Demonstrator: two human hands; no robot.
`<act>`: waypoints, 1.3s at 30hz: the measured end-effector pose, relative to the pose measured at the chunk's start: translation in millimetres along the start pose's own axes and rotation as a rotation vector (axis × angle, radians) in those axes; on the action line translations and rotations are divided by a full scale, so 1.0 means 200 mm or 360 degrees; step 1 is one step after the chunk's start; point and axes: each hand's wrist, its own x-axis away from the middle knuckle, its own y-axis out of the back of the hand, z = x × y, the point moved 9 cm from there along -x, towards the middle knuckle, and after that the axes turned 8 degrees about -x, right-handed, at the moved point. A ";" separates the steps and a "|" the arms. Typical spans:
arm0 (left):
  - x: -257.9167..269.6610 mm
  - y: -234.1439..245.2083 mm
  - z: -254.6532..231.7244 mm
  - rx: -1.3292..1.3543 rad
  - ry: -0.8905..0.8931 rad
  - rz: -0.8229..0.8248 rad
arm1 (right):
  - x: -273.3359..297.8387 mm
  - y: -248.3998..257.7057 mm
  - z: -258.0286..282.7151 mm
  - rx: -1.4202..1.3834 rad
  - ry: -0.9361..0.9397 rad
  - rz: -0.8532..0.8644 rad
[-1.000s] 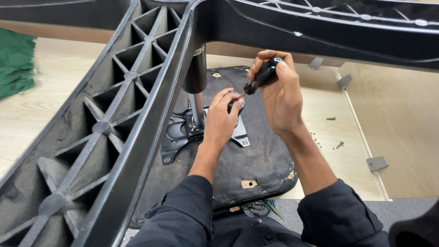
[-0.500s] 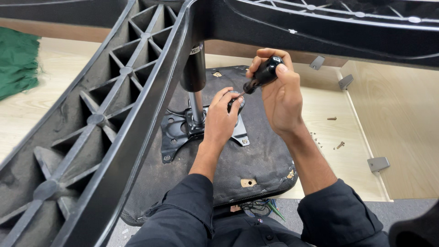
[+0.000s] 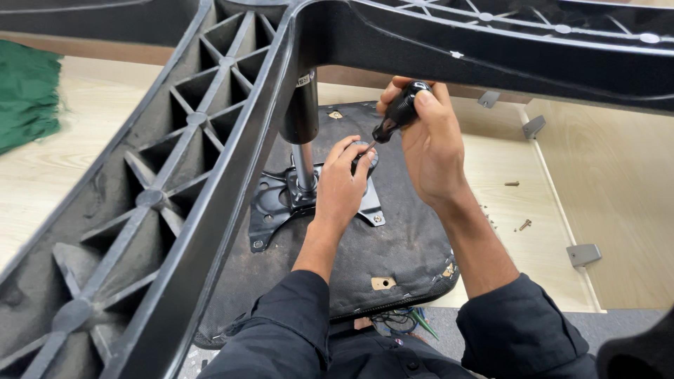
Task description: The person uses a screwdriver to tighten screws on the base of an inverted office chair, securing the central column to the seat plate. The person works on multiple fasteners around the base while the chair remains upside down on a work surface.
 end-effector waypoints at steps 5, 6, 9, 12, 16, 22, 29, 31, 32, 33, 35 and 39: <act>-0.01 0.01 0.00 -0.0026 -0.0017 -0.0008 | -0.03 -0.03 0.02 0.0242 0.0115 0.0072; -0.01 0.00 0.00 -0.0027 0.0007 0.0011 | -0.03 -0.03 0.02 0.0278 0.0120 0.0074; -0.02 0.01 0.00 -0.0019 -0.0017 -0.0014 | -0.06 0.00 -0.01 0.0220 0.0093 0.0011; -0.03 0.02 0.00 -0.0021 0.0004 -0.0008 | -0.06 0.01 -0.01 0.0167 0.0101 -0.0027; -0.03 0.02 0.01 -0.0011 0.0028 0.0013 | -0.06 -0.03 0.00 -0.0063 0.0071 0.0044; -0.03 0.02 0.01 -0.0017 -0.0016 -0.0015 | -0.09 -0.07 0.01 0.0236 0.0094 0.0050; -0.04 0.02 0.01 -0.0015 0.0015 0.0001 | -0.08 -0.03 -0.01 -0.0099 0.0029 0.0009; -0.04 0.02 0.00 -0.0029 0.0013 -0.0003 | -0.08 -0.01 -0.01 -0.0081 0.0006 -0.0028; -0.04 0.02 -0.01 -0.0050 -0.0017 -0.0022 | -0.09 0.00 -0.01 0.0003 -0.0006 -0.0054; -0.04 0.02 -0.02 -0.0067 -0.0044 -0.0041 | -0.08 0.01 -0.01 0.0090 -0.0023 -0.0080; -0.04 0.01 0.00 -0.0043 0.0019 0.0006 | -0.09 -0.01 0.00 0.0211 0.0037 -0.0007; -0.04 0.01 -0.01 -0.0038 -0.0005 -0.0004 | -0.09 0.00 -0.02 0.0272 -0.0015 -0.0037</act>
